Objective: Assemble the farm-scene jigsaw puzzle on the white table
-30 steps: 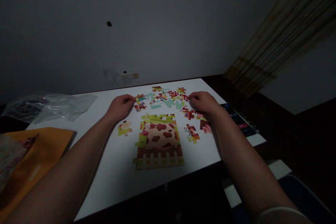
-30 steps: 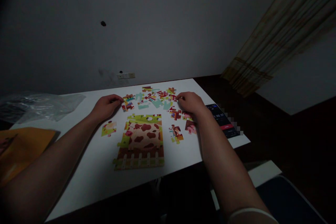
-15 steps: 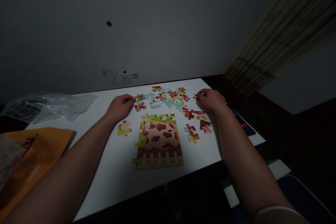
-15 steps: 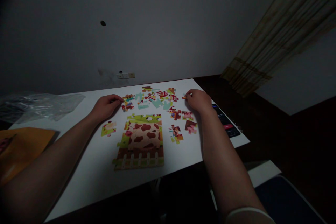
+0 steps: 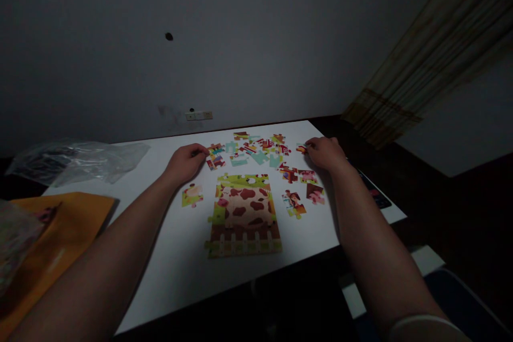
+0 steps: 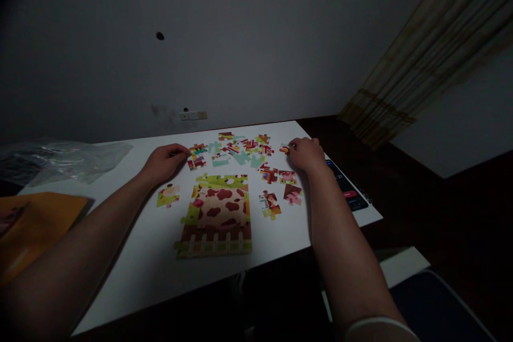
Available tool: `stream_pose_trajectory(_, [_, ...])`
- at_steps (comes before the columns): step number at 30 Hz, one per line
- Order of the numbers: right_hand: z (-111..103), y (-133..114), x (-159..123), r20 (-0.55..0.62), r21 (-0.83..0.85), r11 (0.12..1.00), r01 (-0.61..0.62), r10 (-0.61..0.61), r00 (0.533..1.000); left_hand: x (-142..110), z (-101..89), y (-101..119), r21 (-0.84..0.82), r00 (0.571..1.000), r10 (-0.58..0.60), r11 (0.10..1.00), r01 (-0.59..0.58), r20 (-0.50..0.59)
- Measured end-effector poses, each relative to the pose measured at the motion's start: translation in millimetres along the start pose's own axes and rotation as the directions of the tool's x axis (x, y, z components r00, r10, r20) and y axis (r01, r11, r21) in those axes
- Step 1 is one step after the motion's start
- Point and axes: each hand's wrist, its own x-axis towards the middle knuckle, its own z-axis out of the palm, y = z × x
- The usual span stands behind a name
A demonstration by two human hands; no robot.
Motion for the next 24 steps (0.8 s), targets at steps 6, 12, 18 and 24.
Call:
stream_pose_trajectory(6, [-0.8,-2.1,-1.3,0.019,0.002,1.000,0.014,-0.014,1.000,-0.8,0.0,1.3,-0.018,1.000,-0.007,1.000,0.007,0.006])
stream_pose_trajectory(12, [2.3,0.1,0.7,0.003,0.016,0.999,0.037,-0.037,0.999,-1.1,-1.2,2.6,-0.008,1.000,-0.006,1.000,0.006,0.010])
stream_pose_trajectory(18, [5.5,2.2,2.2,-0.011,0.027,0.998,0.054,-0.054,0.999,-0.5,-1.0,0.8,0.007,1.000,-0.006,1.000,0.006,0.006])
stream_pose_trajectory(24, [4.8,1.5,2.2,0.008,0.013,0.997,0.078,-0.078,0.997,-0.4,-1.1,0.7,0.006,1.000,0.001,1.000,-0.001,0.007])
